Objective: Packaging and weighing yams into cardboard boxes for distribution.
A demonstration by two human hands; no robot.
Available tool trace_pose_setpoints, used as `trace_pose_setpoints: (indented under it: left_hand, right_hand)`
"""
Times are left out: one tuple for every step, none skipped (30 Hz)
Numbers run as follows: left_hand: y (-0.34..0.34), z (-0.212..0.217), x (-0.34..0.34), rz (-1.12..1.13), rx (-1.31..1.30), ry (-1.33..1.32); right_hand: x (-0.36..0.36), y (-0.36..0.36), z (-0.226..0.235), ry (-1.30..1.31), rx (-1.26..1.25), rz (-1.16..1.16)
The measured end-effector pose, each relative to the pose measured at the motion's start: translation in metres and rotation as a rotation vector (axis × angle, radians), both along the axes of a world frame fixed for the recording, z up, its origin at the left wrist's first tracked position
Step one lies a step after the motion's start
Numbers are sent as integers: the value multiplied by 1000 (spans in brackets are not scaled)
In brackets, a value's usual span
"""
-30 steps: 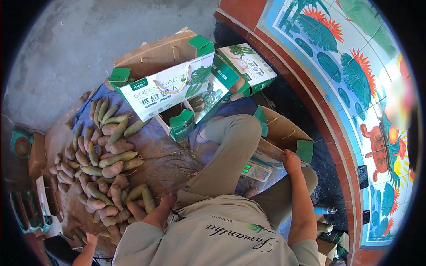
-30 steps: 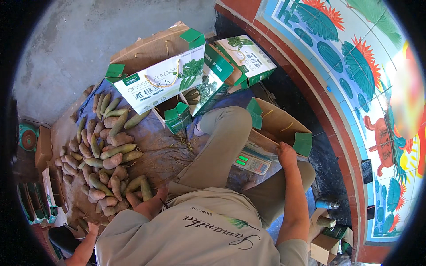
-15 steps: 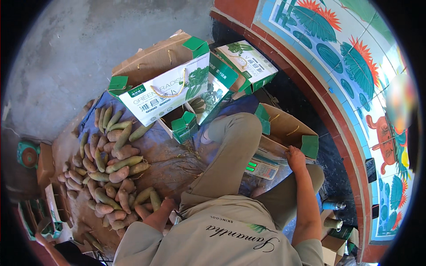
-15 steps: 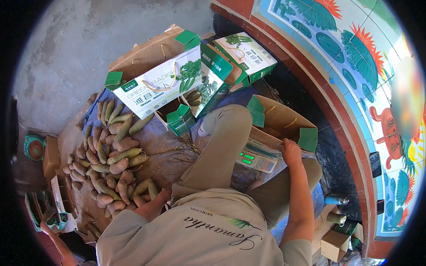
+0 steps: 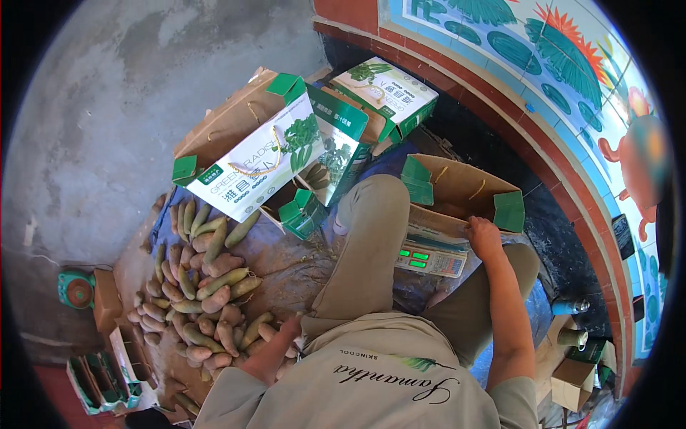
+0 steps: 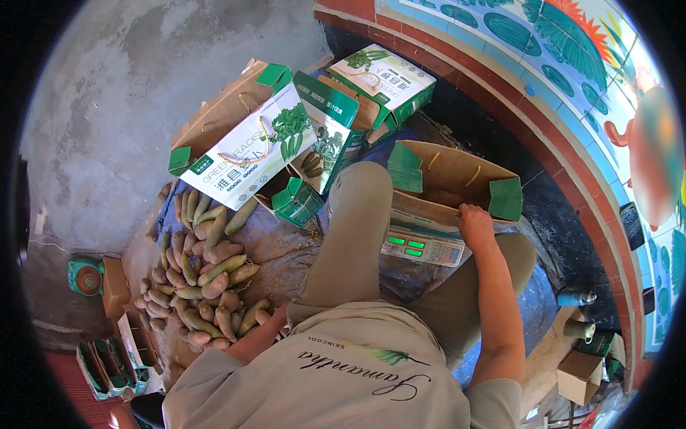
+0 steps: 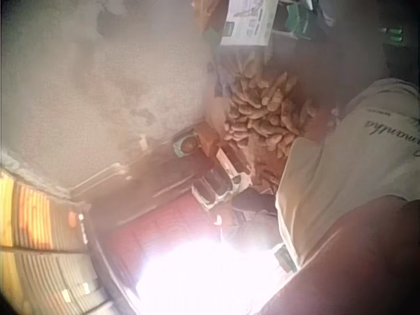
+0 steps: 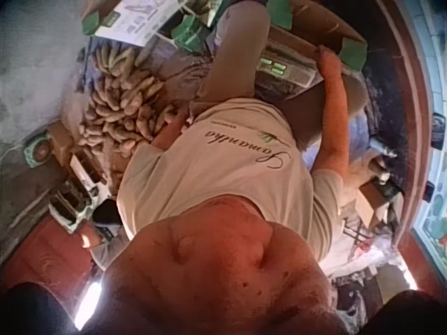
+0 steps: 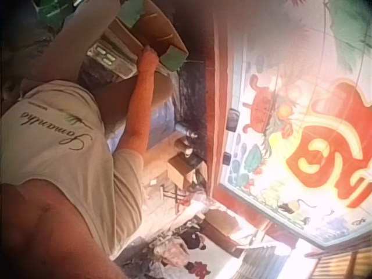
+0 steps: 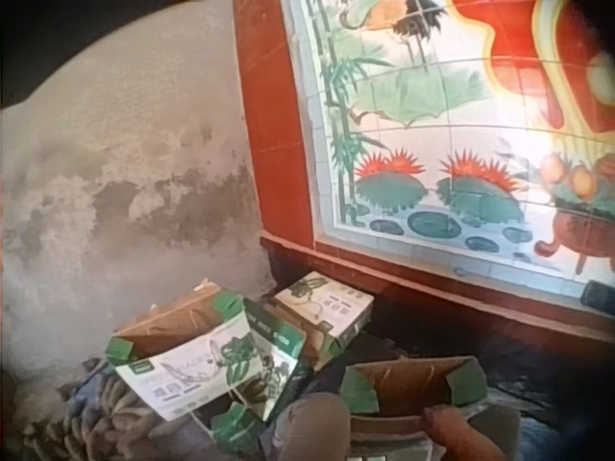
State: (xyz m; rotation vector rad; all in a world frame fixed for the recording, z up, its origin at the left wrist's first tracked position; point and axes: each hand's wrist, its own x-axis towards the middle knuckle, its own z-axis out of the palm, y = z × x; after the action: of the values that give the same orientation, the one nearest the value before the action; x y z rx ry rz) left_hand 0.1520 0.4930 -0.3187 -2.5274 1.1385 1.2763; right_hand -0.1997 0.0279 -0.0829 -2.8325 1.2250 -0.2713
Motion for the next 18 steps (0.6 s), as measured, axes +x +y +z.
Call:
trace_pose_setpoints:
  left_hand:
    - [0, 8, 2, 11, -25, -1]
    - [-8, 13, 8, 63, -55, -67]
    - [-26, 29, 14, 107, -86, -130]
    - [-44, 55, 18, 153, -134, -121]
    - [-60, 84, 20, 204, -182, -116]
    - [-71, 101, 25, 201, -300, -170]
    - [-80, 117, 29, 196, -416, -222]
    - [-96, 136, 32, 229, -506, -249]
    - [-115, 155, 34, 257, -599, -272]
    - [-133, 175, 35, 260, -684, -304]
    - [-151, 196, 36, 264, -769, -336]
    - [-170, 216, 35, 233, -874, -371]
    - [-188, 236, 32, 201, -979, -406]
    - [-197, 247, 37, 228, -1070, -403]
    - [-213, 264, 34, 216, -1163, -422]
    - [-228, 279, 31, 209, -1164, -427]
    - [-243, 293, 26, 198, -1267, -448]
    - [-258, 305, 21, 185, -1371, -463]
  right_hand:
    - [3, 2, 2, -2, 0, -4]
    - [6, 3, 2, -4, 0, -7]
    - [4, 3, 1, -11, 6, -15]
    - [1, 3, -1, -4, 1, -17]
    - [0, 2, -2, 1, -5, -13]
    - [1, 1, 0, -11, 0, -13]
    - [2, 2, 2, -12, 12, -8]
    - [2, 3, 3, -13, 25, -6]
    - [1, 4, 4, -20, 31, -12]
    - [0, 4, 3, -27, 20, -8]
    - [-2, 4, 2, -35, 8, -3]
    - [-5, 4, 2, -44, 11, -8]
    - [-7, 4, 1, -45, 21, -18]
    - [6, 4, 8, -7, 23, -3]
    - [6, 3, 7, -15, 24, -3]
    - [4, 4, 7, -17, 30, -6]
    - [3, 4, 6, -19, 36, -8]
    - [1, 4, 6, -23, 37, -12]
